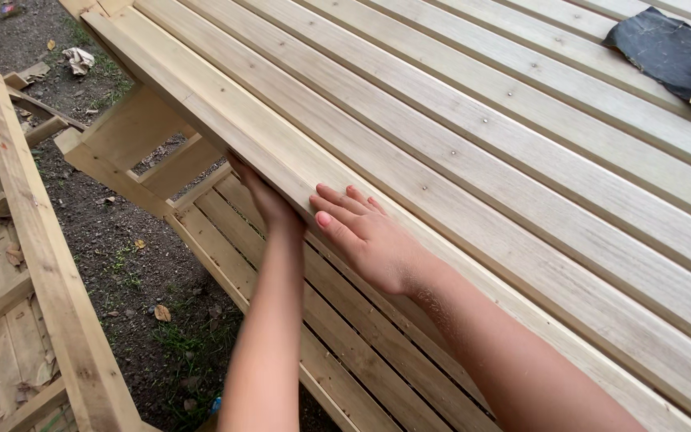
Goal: The person sands a slatted wooden furniture frame with sheets of sandpaper held by hand. They rub the sandpaper along the flat slats, then work along the front edge rail, the corner post, and the end panels, repositioning repeatedly to cover different surfaces of the frame.
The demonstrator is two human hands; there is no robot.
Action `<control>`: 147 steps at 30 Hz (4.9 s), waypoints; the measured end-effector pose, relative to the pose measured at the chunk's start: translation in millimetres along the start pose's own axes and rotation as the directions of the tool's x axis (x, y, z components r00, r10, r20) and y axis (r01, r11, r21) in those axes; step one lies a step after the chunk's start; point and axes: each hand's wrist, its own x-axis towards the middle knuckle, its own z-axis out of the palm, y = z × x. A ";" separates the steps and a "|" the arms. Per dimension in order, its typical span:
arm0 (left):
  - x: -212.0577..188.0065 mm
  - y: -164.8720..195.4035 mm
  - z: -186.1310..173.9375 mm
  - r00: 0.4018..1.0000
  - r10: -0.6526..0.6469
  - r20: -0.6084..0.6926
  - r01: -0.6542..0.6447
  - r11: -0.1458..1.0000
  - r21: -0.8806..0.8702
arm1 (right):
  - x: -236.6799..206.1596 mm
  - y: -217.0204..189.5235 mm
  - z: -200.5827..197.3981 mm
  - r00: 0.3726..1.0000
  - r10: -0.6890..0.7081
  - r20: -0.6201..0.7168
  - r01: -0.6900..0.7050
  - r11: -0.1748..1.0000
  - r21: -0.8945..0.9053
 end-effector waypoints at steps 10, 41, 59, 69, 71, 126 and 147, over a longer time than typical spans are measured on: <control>-45.2 -7.2 10.3 0.996 -0.033 -0.087 0.046 0.987 0.153 | -1.8 -0.6 -1.1 1.000 0.010 0.017 -0.011 0.999 0.030; -90.8 7.4 34.6 0.997 0.081 0.010 -0.081 0.963 0.257 | -6.4 -2.9 -1.7 1.000 -0.006 0.002 0.006 0.999 0.036; -135.9 -13.0 55.9 0.989 0.146 0.018 -0.145 0.948 0.284 | -70.4 19.2 -21.5 0.999 0.018 0.028 -0.021 0.992 0.121; -272.9 15.1 116.5 0.991 -0.137 -0.007 0.131 0.931 0.341 | -96.1 15.4 -28.8 0.977 0.198 0.081 -0.213 0.880 0.425; -227.9 16.4 104.7 0.995 -0.096 -0.041 0.104 0.928 0.357 | -95.6 14.1 -30.7 0.981 0.174 0.088 -0.195 0.880 0.434; -341.2 -46.5 117.7 0.997 0.048 0.060 -0.061 0.967 0.246 | -146.3 9.8 -43.9 0.992 0.018 0.122 0.023 0.945 -0.325; -270.9 -18.0 107.3 1.000 0.026 -0.011 -0.024 0.990 0.141 | -147.4 27.2 -35.9 0.994 -0.110 0.017 0.111 0.980 -0.165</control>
